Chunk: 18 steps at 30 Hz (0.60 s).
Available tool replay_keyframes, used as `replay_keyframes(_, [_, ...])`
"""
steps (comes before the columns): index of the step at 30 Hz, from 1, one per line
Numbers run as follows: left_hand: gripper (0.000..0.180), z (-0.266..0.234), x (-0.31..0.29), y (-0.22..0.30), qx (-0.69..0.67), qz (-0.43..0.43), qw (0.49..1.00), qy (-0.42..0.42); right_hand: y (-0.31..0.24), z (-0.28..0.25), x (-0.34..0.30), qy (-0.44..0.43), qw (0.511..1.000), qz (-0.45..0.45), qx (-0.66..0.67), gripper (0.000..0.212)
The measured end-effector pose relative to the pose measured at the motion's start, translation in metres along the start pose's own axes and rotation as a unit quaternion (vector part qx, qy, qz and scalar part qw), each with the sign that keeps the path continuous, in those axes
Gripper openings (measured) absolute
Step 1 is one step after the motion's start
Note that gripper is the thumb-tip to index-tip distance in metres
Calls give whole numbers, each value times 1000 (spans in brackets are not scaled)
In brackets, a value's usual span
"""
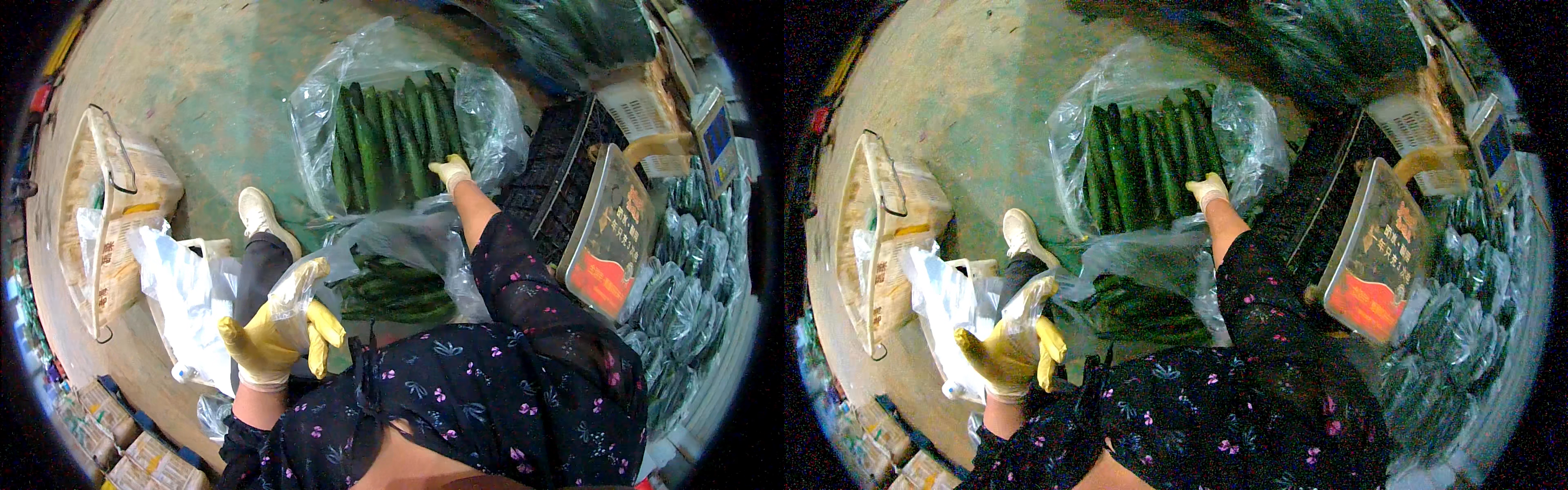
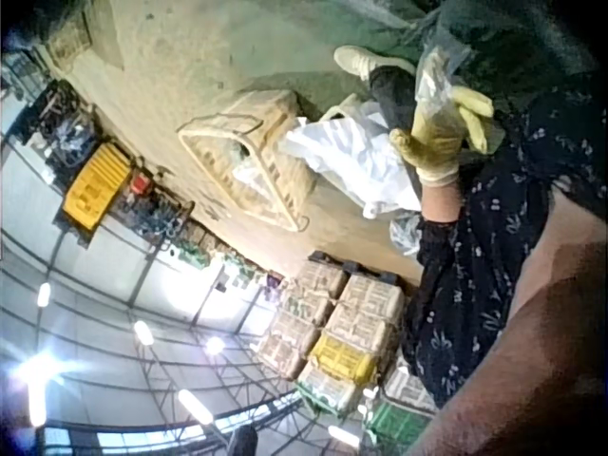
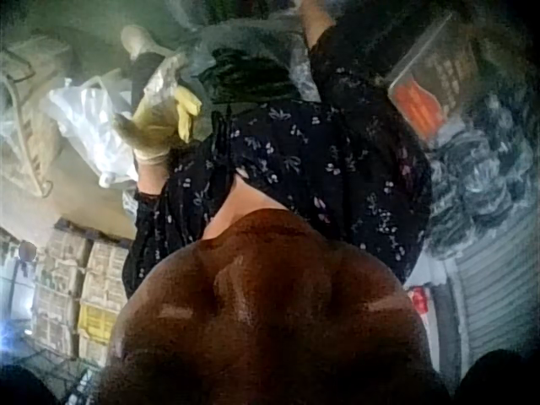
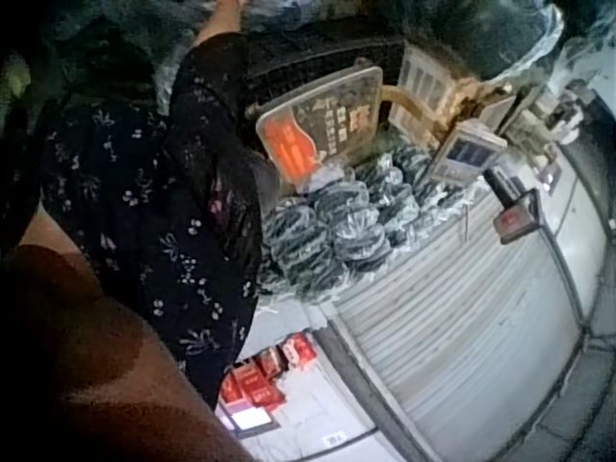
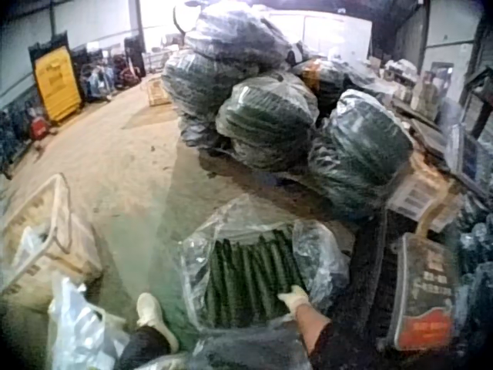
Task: The person sorts and packs cucumbers from a large bag into smaller plastic bags by hand while seated in a warehouse environment.
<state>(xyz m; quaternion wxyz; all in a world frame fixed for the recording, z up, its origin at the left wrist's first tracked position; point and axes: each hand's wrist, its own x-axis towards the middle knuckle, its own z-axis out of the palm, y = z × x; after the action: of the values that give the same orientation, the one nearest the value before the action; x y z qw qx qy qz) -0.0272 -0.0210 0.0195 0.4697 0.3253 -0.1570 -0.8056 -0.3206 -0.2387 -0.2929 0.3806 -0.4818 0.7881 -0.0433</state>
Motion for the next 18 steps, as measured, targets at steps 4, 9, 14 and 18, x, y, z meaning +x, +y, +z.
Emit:
replay_keyframes(4, [129,-4,-1,0,-16,9,1000,-14,-9,7,3,-46,968,-56,241,52])
replay_keyframes(9, [129,-2,-3,1,-9,5,1000,4,-18,12,-32,-49,964,-92,246,63])
replay_keyframes(14, [129,-3,-3,0,0,3,1000,-6,-44,14,-54,-91,988,-39,118,86])
replay_keyframes(18, [127,-8,-7,-1,-15,28,999,-23,-45,-16,-62,-291,851,68,432,45])
